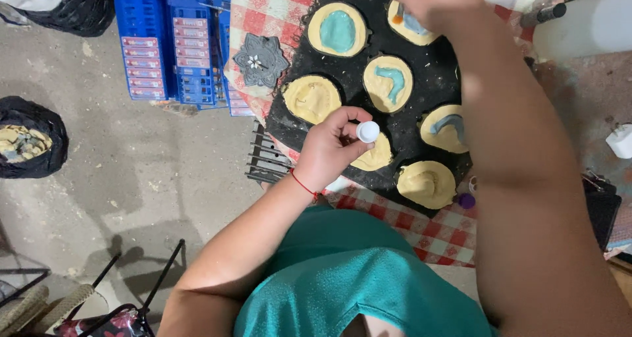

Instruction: Applying blue liquid to dental molds using a small brush and refilling the liquid from a bottle

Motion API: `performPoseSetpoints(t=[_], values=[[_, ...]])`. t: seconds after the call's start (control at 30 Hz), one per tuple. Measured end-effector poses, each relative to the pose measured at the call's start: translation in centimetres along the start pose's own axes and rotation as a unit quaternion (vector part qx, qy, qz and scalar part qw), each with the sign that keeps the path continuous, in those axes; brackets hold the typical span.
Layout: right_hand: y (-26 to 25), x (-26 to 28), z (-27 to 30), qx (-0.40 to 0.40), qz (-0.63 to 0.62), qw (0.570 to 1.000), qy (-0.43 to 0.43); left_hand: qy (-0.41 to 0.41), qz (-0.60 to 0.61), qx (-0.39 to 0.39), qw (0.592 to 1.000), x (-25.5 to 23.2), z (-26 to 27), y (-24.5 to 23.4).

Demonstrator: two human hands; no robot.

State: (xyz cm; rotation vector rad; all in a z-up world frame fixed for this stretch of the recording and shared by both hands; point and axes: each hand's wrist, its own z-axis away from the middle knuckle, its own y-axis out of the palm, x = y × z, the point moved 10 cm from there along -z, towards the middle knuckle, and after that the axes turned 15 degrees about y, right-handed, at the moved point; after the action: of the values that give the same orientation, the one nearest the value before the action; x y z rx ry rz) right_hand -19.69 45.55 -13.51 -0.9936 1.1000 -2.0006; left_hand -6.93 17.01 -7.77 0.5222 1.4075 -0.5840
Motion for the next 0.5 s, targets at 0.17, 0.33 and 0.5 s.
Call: performPoseSetpoints(t=[0.17,0.33,0.5], values=[[0.6,0.0,1.6,-0.018,0.008,1.000,-0.012,0.004,0.001,-0.001,1.000,0.2,-0.1,0.0],[-0.6,0.0,3.6,-0.217,-0.007,0.964,-0.151,0.005,-0.016,0.000,1.000,-0.7,-0.1,-0.6],[-3.6,3.1,10.7,-0.181,-0.148,0.912,-0.336,0.014,-0.021,0.001,1.000,-1.0,-0.2,-0.8]])
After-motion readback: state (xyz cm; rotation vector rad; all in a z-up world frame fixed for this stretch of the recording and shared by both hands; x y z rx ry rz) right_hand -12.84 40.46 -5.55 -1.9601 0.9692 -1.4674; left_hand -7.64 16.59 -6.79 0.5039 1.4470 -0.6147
